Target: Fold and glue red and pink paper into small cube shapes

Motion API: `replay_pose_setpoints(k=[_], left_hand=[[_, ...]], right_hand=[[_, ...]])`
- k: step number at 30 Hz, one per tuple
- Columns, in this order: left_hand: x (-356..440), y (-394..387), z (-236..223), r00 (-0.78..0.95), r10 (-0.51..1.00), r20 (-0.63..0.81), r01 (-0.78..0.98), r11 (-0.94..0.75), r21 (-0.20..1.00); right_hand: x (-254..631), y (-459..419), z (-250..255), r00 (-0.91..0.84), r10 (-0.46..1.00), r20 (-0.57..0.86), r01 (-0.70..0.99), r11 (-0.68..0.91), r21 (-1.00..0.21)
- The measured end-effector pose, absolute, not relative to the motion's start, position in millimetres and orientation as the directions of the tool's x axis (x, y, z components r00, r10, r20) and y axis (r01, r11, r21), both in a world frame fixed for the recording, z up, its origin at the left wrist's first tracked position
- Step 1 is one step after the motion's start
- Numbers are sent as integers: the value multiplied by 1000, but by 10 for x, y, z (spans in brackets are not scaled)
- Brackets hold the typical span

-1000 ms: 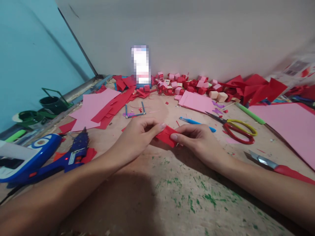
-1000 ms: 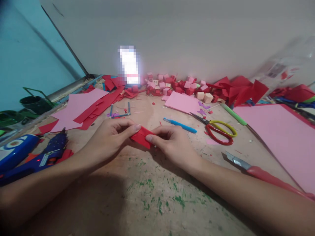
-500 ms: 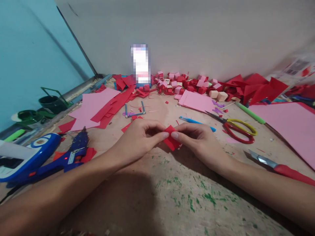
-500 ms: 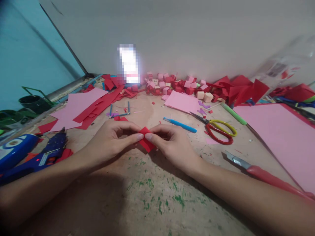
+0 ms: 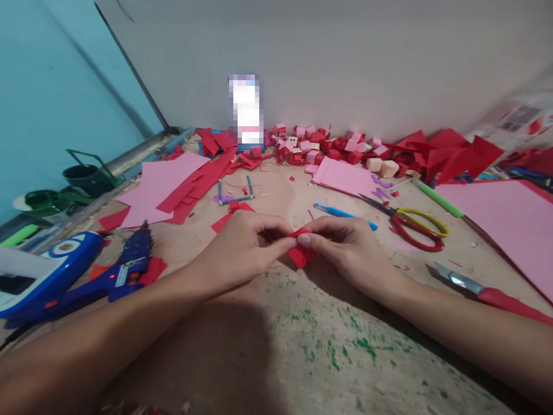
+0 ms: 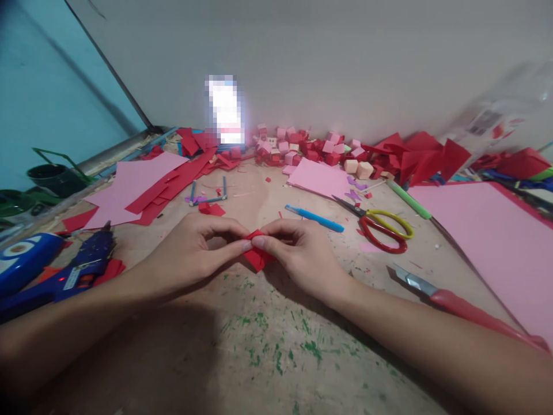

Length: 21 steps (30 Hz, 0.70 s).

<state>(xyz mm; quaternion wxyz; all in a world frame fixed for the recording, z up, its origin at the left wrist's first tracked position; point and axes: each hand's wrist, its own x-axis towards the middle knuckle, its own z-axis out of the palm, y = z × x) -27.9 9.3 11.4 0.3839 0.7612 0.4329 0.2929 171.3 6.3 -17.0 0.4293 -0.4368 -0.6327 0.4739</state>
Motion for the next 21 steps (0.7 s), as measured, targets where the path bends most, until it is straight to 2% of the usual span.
replay_pose_setpoints(k=[10,15,21], left_hand=[[-283,81,113,454,870,190,391,-387,835],[-296,103,109,457,851,260,447,-472,760],[-308,107,81,486,843,230,462,-471,751]], right_hand=[[1709,74,-193,-237,962,136,135,171,-976],[1721,76,-202,-266,956,120,153,165,-974],[1722,80,-217,-295,950,98,150,147,-978]])
